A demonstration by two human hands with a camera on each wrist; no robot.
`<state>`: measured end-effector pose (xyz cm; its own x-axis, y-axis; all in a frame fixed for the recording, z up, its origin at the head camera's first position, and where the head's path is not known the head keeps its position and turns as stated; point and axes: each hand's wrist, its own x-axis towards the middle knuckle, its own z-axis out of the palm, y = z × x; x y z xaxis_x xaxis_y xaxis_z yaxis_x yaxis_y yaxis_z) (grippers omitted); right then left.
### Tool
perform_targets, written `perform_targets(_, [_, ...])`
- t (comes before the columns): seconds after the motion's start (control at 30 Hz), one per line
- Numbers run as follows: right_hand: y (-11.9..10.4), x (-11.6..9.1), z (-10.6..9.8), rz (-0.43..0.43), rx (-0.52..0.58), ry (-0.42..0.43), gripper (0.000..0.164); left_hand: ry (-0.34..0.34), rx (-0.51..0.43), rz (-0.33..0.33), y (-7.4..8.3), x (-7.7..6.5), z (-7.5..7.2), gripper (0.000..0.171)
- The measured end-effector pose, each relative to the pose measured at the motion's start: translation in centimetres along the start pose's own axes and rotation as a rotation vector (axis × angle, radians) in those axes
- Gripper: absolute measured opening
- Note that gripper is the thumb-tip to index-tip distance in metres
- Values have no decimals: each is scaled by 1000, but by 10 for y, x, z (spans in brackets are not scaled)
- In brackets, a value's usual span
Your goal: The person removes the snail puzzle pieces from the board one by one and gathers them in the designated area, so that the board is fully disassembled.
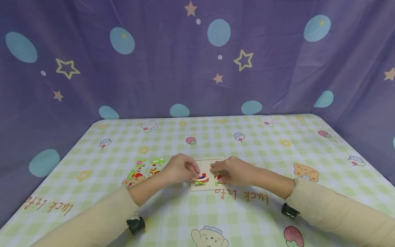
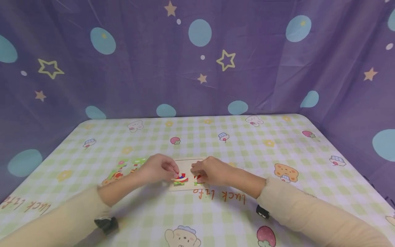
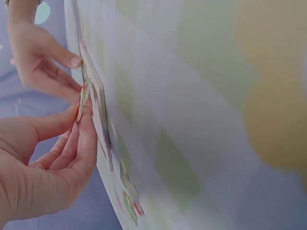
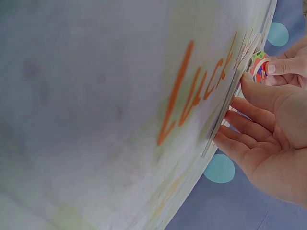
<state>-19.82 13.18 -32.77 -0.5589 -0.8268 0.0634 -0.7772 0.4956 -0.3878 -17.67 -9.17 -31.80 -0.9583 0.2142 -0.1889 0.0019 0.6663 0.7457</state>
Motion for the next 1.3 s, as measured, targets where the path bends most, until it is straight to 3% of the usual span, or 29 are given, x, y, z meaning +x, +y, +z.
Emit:
perform_targets(0.33, [0, -2, 2, 31, 11, -11, 37, 19, -24, -16, -21, -8, -25, 4])
perform_targets(0.53, [-1, -3, 2, 34, 21, -8, 36, 4, -10, -9, -27, -17, -42, 7])
perform_targets(0.8, [0, -3, 3, 20, 18, -2, 36, -26, 27, -53, -38, -32, -67, 10])
perform_targets(1.17, [1, -2, 3, 14, 25, -3, 37, -61, 54, -111, -62, -53, -84, 13])
perform_targets(1.3, [1, -2, 2, 12, 23, -4, 37, -66, 106, -120, -64, -58, -86, 10])
